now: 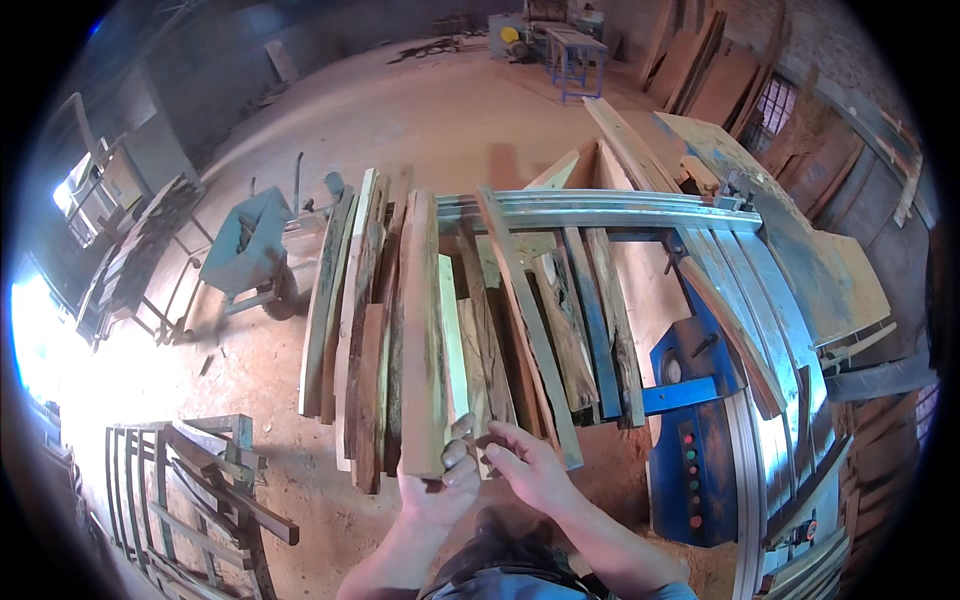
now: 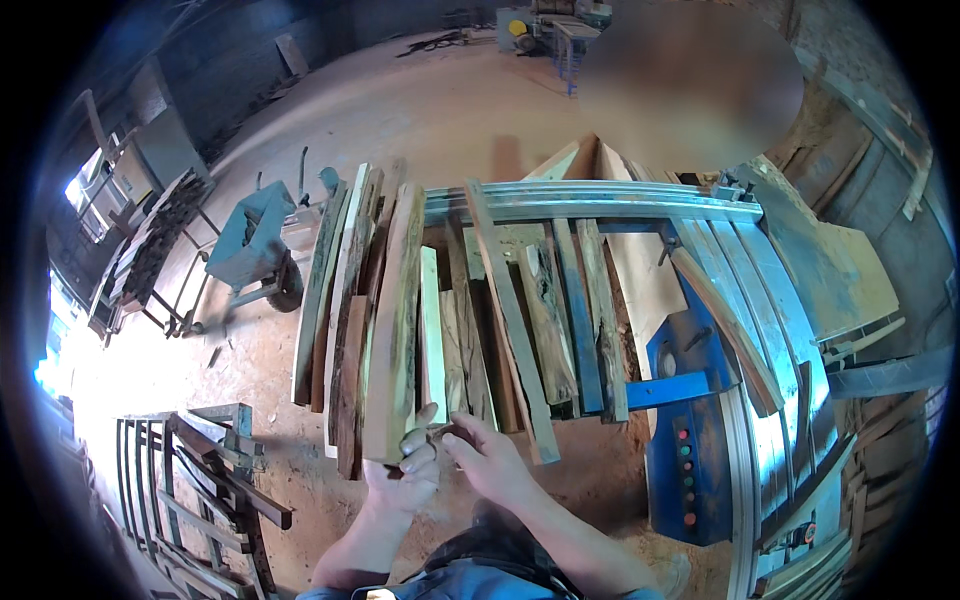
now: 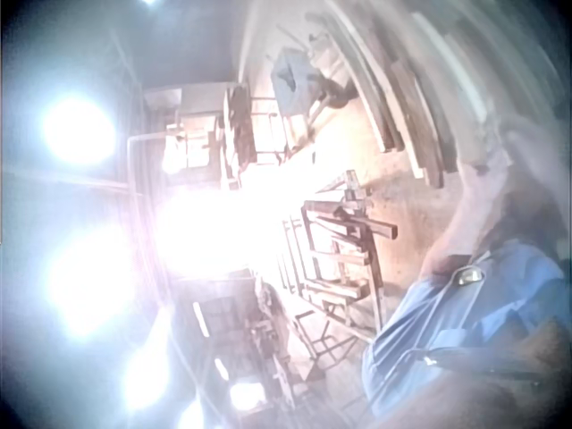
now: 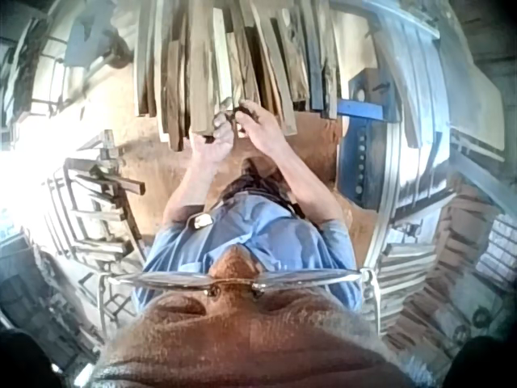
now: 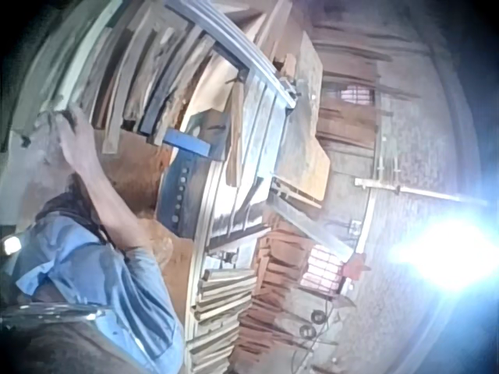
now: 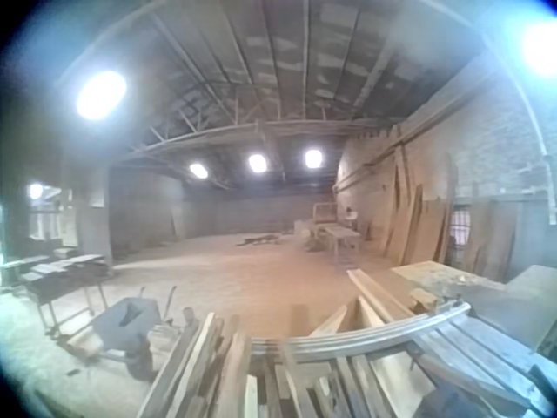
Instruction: The person repeatedly feeds wooden planks through a table saw, guiding them along the fence and collecting the cut pieces. The person also briefly uses a tape measure to check a plank before cutting.
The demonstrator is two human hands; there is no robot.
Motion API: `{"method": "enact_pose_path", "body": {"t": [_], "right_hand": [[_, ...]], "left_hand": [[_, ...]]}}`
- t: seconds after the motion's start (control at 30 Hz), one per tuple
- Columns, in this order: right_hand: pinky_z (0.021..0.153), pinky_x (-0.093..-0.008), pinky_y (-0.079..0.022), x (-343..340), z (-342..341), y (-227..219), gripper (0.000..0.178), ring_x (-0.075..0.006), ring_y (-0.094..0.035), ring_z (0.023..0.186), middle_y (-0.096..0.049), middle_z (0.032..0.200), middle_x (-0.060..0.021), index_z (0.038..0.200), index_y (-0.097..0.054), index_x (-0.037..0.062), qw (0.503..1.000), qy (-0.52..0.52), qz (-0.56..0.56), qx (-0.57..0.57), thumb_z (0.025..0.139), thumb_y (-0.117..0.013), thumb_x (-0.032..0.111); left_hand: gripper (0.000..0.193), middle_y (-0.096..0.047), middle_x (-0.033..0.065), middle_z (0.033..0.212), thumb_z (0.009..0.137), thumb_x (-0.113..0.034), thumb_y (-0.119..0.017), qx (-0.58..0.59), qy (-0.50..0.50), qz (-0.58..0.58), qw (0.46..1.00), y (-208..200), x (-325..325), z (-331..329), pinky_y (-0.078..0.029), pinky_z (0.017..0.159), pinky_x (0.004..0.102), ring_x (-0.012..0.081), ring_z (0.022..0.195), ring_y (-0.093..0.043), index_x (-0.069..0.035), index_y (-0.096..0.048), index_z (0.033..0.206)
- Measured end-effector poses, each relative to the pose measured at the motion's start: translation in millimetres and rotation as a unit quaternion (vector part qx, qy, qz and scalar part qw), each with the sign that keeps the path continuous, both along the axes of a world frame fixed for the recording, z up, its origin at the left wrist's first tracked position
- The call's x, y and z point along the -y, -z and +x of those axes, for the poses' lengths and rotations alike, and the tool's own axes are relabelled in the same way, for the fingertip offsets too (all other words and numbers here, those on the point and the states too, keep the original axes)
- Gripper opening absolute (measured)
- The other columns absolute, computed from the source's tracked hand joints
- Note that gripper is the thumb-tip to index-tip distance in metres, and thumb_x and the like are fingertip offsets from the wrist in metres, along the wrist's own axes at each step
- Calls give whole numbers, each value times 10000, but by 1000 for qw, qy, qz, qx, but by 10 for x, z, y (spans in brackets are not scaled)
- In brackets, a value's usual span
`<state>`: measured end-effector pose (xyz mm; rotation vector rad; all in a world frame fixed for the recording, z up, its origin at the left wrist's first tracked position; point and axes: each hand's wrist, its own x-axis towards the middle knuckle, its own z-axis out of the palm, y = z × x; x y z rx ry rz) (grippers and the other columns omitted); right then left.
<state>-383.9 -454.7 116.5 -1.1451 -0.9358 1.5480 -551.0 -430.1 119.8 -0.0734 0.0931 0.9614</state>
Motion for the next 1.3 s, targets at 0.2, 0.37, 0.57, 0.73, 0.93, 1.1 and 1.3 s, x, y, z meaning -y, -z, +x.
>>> {"method": "enact_pose_path", "body": {"t": [0.2, 0.37, 0.57, 0.73, 0.93, 1.1, 1.3], "right_hand": [[787, -259, -511, -106, 17, -87, 466, -142, -632, 985, -663, 1108, -97, 1361, -512, -43, 989, -47, 106, 88, 983, -626, 206], [951, -300, -490, -76, 33, -49, 509, -146, -591, 1126, -625, 1201, -102, 1433, -439, -66, 990, -72, 34, 119, 997, -591, 149], [955, -297, -495, -57, 59, 419, 453, -145, -591, 1135, -621, 1275, -102, 1411, -471, -49, 995, -75, 0, 69, 1018, -560, 157], [799, -245, -476, -31, -25, 408, 352, -76, -583, 903, -655, 1048, -15, 1303, -587, -2, 1000, -22, -15, 14, 1014, -579, 199], [896, -344, -504, 275, 316, 388, 445, -195, -641, 1049, -686, 1165, -78, 1312, -581, -19, 973, 3, 7, 231, 1014, -590, 311], [848, -330, -532, 980, 889, 545, 477, -167, -652, 944, -672, 1152, -86, 1363, -546, -4, 960, 159, -88, 212, 1003, -624, 299], [716, -257, -531, 2070, 2553, 318, 386, -81, -619, 840, -685, 1034, -43, 1312, -593, 23, 857, 391, -113, 316, 981, -646, 213]], "left_hand": [[597, -693, 96, 897, 968, -559, -473, -176, -14, -50, 983, 133, 85, 65, -410, 452, 277, 184, 566, -548, -33, -649, 1188], [567, -702, 98, 964, 1029, -591, -358, -291, 19, -23, 956, 171, 108, 109, -457, 507, 308, 236, 723, -648, -122, -642, 1175], [463, -688, 110, 975, 1072, -444, -423, -587, 61, 17, 807, 149, 68, 155, -571, 694, 356, 214, 863, -683, -35, -602, 1195], [435, -671, 86, 1068, 1068, -389, -472, -535, 26, 52, 843, 409, 54, 105, -565, 797, 328, 156, 928, -660, -1, -601, 1215], [205, -607, 13, 925, 1028, -237, -553, -672, 20, 127, 730, 913, 29, 86, -462, 713, 297, 112, 817, -530, -43, -620, 1030], [410, -619, 152, 1223, 1009, -276, -546, -649, 20, 156, 745, 1290, 44, -213, -511, 840, 366, 240, 1036, -602, 41, -585, 1266], [434, -616, 148, 1189, 1009, -302, -556, -682, 24, 185, 707, 1069, 240, 81, -514, 841, 383, 248, 1038, -608, 30, -563, 1289]]}}
